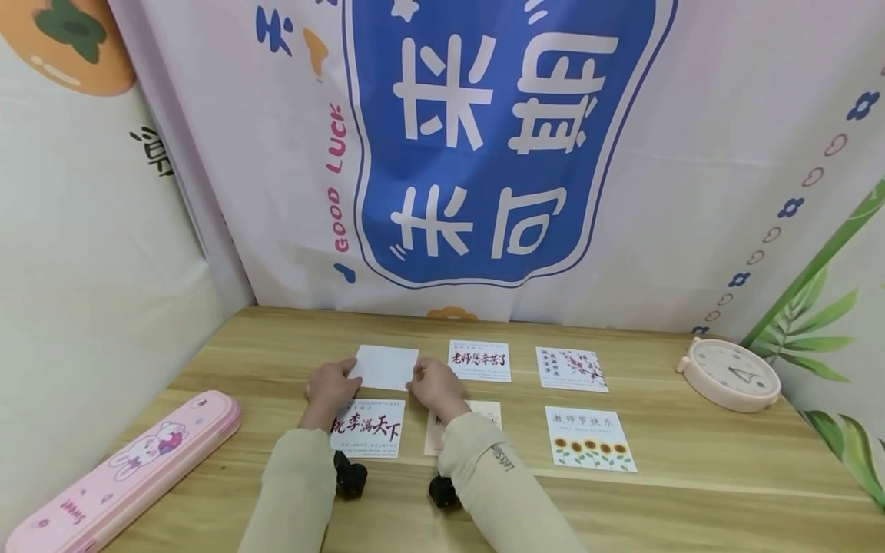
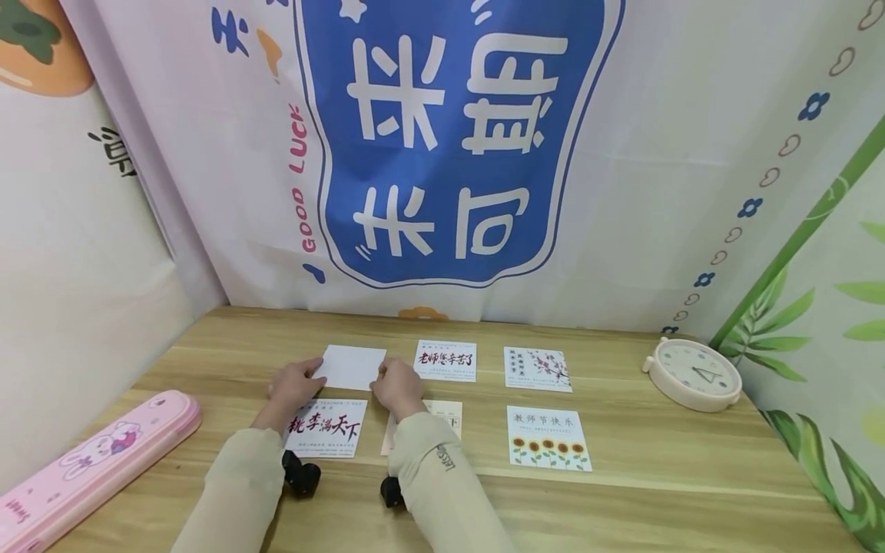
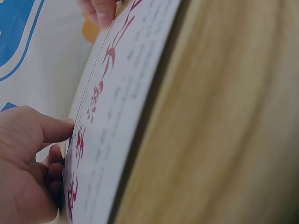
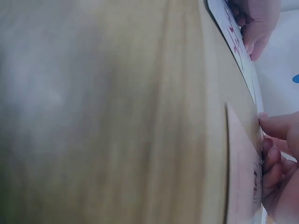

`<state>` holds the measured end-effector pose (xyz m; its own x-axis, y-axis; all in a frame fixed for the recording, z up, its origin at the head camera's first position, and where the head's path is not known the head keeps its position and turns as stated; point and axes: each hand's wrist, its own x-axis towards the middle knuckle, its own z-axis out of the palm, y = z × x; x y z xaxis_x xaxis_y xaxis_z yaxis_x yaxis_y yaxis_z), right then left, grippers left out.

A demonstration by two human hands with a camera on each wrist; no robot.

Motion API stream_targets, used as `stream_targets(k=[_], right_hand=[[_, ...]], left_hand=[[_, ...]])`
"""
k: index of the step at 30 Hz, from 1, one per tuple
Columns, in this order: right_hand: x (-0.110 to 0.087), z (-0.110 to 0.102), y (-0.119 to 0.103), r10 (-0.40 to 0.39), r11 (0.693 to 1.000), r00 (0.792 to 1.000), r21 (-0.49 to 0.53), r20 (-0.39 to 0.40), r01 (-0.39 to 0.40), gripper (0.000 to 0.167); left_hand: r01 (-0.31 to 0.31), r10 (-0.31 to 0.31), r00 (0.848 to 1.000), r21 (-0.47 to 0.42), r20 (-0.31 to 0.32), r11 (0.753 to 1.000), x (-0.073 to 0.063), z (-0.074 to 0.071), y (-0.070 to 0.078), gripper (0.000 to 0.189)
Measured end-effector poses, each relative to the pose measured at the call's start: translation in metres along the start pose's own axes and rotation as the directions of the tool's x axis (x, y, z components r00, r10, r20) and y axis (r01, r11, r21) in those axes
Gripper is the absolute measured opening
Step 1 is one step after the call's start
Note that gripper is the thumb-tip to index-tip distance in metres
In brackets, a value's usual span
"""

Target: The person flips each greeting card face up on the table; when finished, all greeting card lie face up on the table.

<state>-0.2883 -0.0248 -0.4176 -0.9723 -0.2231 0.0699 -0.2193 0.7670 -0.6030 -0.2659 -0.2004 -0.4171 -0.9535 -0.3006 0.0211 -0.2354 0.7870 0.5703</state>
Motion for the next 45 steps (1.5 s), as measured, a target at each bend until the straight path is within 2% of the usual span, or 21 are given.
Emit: stream_targets(k=[5,11,14,17,21,25,28,30,32,34,37,38,40,45], right_hand=[[-0.004,-0.002,-0.001,-0.020,0.999,0.999,-0.042,0.041,0.022,0.049],[-0.007,-0.003,-0.003,-0.061,0.995,0.993,-0.076,0.101,0.069,0.054],[-0.007,-0.003,-0.004,-0.060,0.994,0.993,-0.084,0.103,0.069,0.055],[-0.007,-0.002,-0.004,-0.057,0.993,0.993,-0.097,0.104,0.067,0.055],[-0.008,-0.003,-0.006,-0.062,0.991,0.993,-0.109,0.096,0.073,0.049],[-0.008,-0.003,-0.005,-0.061,0.994,0.993,-0.084,0.098,0.069,0.053],[-0.007,-0.004,-0.004,-0.049,0.999,0.995,-0.004,0.090,0.050,0.053],[-0.007,-0.006,-0.003,-0.032,0.997,0.996,0.079,0.088,0.025,0.042],[-0.006,-0.008,-0.002,-0.009,0.972,0.996,0.234,0.092,-0.013,0.030],[-0.005,-0.010,-0.001,0.010,0.934,0.996,0.356,0.085,-0.040,0.018],[-0.004,-0.017,-0.003,0.015,0.858,0.998,0.511,0.057,-0.042,0.017],[-0.004,-0.020,-0.004,0.014,0.848,0.999,0.529,0.036,-0.031,0.019],[-0.004,-0.024,-0.008,0.012,0.815,1.000,0.579,0.009,-0.015,0.020],[-0.007,-0.030,-0.014,0.041,0.683,0.999,0.730,0.013,-0.038,0.011]], left_hand=[[-0.033,0.033,0.999,0.017,-0.023,0.999,0.001,0.002,-0.002,0.043],[-0.035,0.035,0.999,0.004,-0.004,0.999,0.002,0.001,-0.005,0.051],[-0.006,0.007,1.000,-0.046,0.028,0.999,0.002,0.000,-0.003,0.056],[0.037,-0.030,0.998,-0.134,0.053,0.990,0.002,-0.003,-0.003,0.053],[0.082,-0.071,0.996,-0.271,0.051,0.959,0.003,-0.006,-0.002,0.044],[0.107,-0.106,0.994,-0.376,0.022,0.920,0.003,-0.008,-0.002,0.035],[0.101,-0.108,0.994,-0.445,0.008,0.890,0.004,-0.008,-0.003,0.030],[0.091,-0.101,0.995,-0.479,0.004,0.873,0.005,-0.007,-0.004,0.028],[0.068,-0.086,0.996,-0.536,-0.008,0.841,0.005,-0.007,-0.004,0.027],[0.040,-0.069,0.997,-0.593,-0.025,0.804,0.006,-0.007,-0.005,0.027],[0.023,-0.047,0.999,-0.693,-0.015,0.720,0.007,-0.011,-0.010,0.028],[0.024,-0.040,0.999,-0.723,-0.004,0.690,0.007,-0.013,-0.011,0.029],[0.033,-0.025,0.999,-0.758,0.022,0.652,0.005,-0.017,-0.013,0.029],[0.057,0.013,0.997,-0.818,0.078,0.573,-0.001,-0.024,-0.010,0.022]])
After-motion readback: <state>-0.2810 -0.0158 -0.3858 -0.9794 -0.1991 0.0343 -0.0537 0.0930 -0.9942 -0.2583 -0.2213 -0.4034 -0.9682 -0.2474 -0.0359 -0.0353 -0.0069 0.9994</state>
